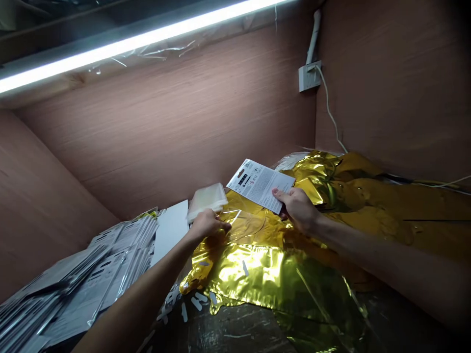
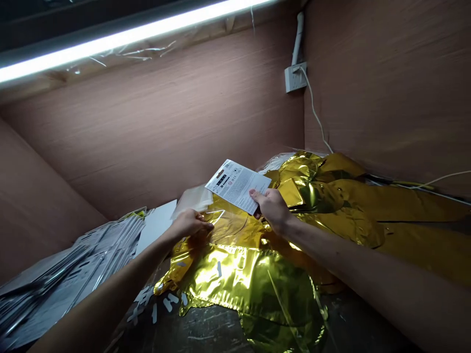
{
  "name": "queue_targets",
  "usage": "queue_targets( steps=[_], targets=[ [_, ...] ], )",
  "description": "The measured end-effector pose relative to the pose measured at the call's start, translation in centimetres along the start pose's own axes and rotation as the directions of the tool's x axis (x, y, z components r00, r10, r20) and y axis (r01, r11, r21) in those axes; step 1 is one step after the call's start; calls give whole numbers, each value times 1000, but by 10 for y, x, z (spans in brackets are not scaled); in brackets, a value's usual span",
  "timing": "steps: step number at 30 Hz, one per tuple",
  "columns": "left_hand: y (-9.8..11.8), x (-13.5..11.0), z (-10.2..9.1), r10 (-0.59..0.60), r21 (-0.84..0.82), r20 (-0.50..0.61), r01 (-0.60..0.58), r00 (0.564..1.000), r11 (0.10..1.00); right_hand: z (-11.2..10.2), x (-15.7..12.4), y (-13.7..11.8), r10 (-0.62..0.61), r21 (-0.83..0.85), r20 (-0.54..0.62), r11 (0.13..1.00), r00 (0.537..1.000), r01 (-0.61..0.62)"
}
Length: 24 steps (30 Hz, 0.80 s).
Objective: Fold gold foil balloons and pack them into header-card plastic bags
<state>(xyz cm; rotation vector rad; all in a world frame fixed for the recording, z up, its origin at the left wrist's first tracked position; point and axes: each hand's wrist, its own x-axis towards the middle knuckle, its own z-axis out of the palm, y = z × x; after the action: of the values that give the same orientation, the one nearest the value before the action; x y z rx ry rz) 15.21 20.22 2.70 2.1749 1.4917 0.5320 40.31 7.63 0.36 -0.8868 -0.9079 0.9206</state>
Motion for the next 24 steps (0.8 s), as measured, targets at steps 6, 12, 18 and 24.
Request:
queue_targets(
  steps=[6,12,18,24],
  targets=[
    [8,-33,-33,90,-452,-54,-105,994,886,-2,-2,4,37,6,175,999,984,-39],
    [11,-77,-35,214,-833,88,-46,973,552,12,-21,0,41,110,416,989,908,-95],
    [6,-97,-20,257,-984,130,93,958,154,29,-32,-3,99,107,462,980,882,-166],
    [0,-96,-17,280,-991,127,131,952,5,37,-35,0,134,169,550,949,824,-267]
  ],
)
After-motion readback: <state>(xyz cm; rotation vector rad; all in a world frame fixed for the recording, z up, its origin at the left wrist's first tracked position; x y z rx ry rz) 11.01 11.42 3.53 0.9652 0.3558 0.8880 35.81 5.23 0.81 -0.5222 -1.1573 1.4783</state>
